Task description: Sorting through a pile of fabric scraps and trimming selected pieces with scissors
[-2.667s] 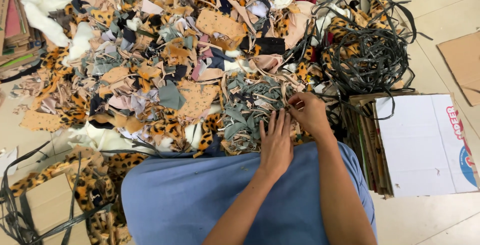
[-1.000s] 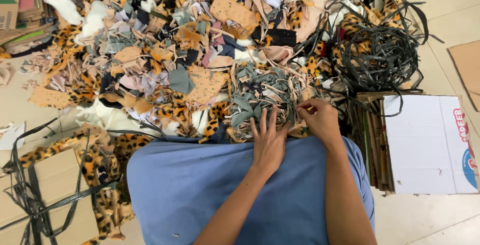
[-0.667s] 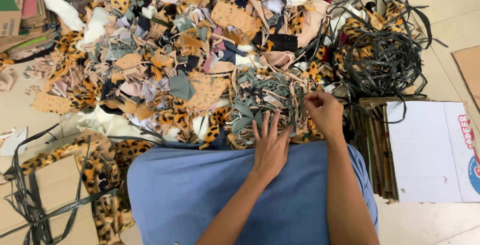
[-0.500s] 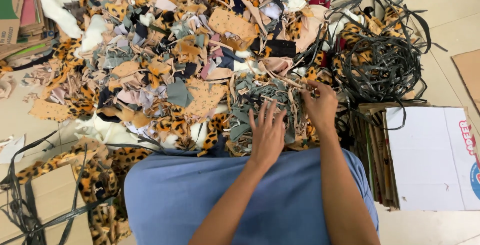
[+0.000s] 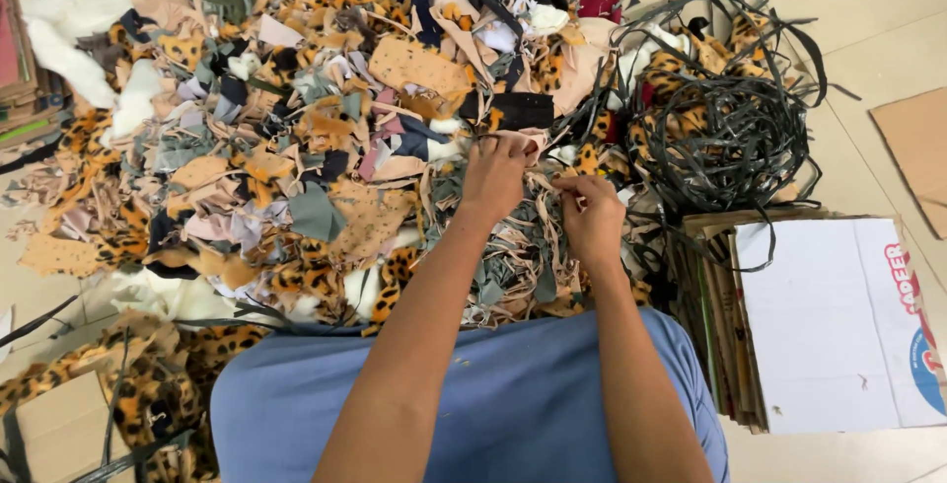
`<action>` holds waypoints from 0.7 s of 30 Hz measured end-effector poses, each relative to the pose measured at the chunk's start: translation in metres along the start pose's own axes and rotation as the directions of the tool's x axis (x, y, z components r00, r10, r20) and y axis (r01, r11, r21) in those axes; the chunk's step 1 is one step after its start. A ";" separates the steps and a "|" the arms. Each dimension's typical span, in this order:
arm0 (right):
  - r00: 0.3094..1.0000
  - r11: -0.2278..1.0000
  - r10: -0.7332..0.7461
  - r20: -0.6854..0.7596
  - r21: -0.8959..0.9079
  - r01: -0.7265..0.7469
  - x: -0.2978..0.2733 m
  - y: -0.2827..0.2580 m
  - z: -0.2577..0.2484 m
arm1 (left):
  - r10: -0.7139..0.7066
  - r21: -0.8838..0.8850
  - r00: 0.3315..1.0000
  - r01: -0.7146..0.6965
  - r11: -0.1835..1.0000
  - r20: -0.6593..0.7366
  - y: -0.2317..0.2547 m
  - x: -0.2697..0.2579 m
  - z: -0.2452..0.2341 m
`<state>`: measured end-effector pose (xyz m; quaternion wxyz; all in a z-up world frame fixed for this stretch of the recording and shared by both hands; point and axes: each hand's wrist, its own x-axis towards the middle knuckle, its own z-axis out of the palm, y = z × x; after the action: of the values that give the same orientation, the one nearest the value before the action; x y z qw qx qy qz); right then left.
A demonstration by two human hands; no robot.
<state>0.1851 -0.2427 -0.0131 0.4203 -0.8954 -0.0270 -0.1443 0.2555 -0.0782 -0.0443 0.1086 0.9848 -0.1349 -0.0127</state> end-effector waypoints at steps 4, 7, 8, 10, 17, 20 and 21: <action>0.998 0.998 -0.028 -0.060 -0.065 0.024 0.000 0.014 0.001 | 0.033 0.032 0.997 -0.031 0.999 -0.067 -0.007 0.000 0.008; 1.000 0.999 0.006 -0.013 0.050 -0.005 0.001 0.008 0.002 | 0.093 0.006 0.994 -0.093 0.996 -0.060 -0.008 -0.009 -0.002; 1.000 0.998 -0.005 -0.013 0.058 0.005 0.001 0.005 0.003 | 0.100 -0.001 0.994 -0.100 0.995 -0.052 -0.008 -0.013 -0.006; 1.000 0.997 -0.015 -0.012 0.069 0.015 0.003 0.000 0.004 | 0.105 -0.007 0.994 -0.105 0.994 -0.044 -0.007 -0.022 -0.022; 0.999 0.991 -0.037 -0.037 0.131 0.042 0.003 -0.016 -0.014 | 0.077 -0.105 0.992 -0.088 0.990 -0.102 -0.021 -0.044 -0.013; 0.999 0.996 -0.047 -0.018 0.077 0.048 -0.005 -0.022 -0.027 | 0.043 -0.138 0.976 -0.074 0.988 -0.214 -0.012 -0.078 -0.032; 0.999 0.997 -0.049 0.006 0.054 0.049 -0.008 -0.020 -0.029 | 0.029 -0.153 0.960 -0.074 0.985 -0.280 -0.008 -0.091 -0.042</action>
<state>0.1672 -0.2512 0.0173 0.4406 -0.8834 -0.0543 -0.1504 0.1723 -0.0373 -0.0053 0.2061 0.9610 -0.1425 0.1169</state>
